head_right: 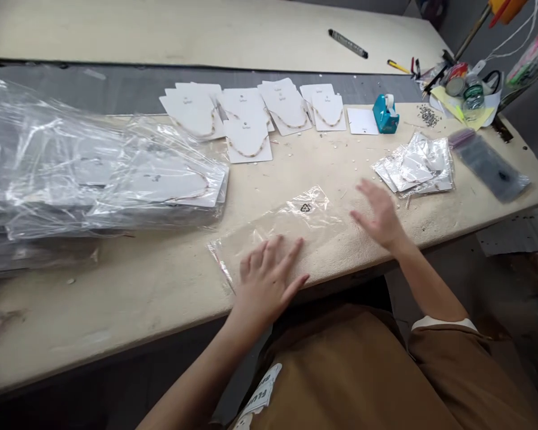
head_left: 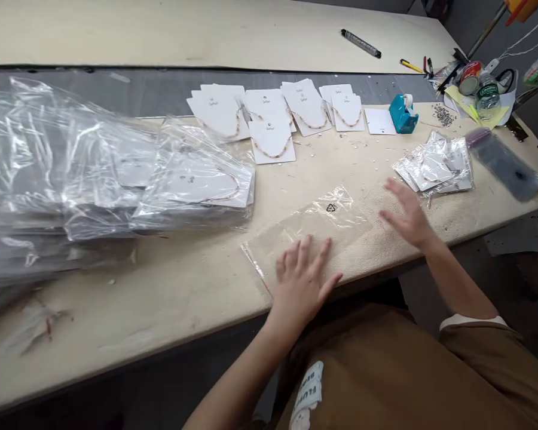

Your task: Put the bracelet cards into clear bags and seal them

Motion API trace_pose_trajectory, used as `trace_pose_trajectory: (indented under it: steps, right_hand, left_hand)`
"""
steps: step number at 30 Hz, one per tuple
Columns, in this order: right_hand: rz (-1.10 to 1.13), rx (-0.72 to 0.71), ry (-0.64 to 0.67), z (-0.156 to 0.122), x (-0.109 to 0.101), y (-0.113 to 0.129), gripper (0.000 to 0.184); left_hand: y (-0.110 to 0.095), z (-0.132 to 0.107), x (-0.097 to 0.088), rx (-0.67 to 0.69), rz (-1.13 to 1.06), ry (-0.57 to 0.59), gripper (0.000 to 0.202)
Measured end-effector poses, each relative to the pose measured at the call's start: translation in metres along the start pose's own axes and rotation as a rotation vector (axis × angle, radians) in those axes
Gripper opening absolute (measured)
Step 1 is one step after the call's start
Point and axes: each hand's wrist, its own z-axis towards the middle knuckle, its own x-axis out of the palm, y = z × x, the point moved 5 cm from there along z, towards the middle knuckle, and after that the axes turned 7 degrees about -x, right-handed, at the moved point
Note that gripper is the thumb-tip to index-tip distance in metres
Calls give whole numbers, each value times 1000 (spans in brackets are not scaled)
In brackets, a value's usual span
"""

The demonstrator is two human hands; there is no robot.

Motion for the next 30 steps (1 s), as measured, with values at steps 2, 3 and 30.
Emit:
trace_pose_trajectory:
  steps: [2,3,30]
  right_hand:
    - [-12,-158,256,-2,32,36,61]
    - [-31,-220,354,-3,43,46,59]
    - [-259,181,0,310,7,-91,44]
  left_hand:
    - [-8,0,-6,6,-58,17,63]
    - [-5,0,-11,12,-87,14,61]
    - [28,-12,-15,111,-129,6,48]
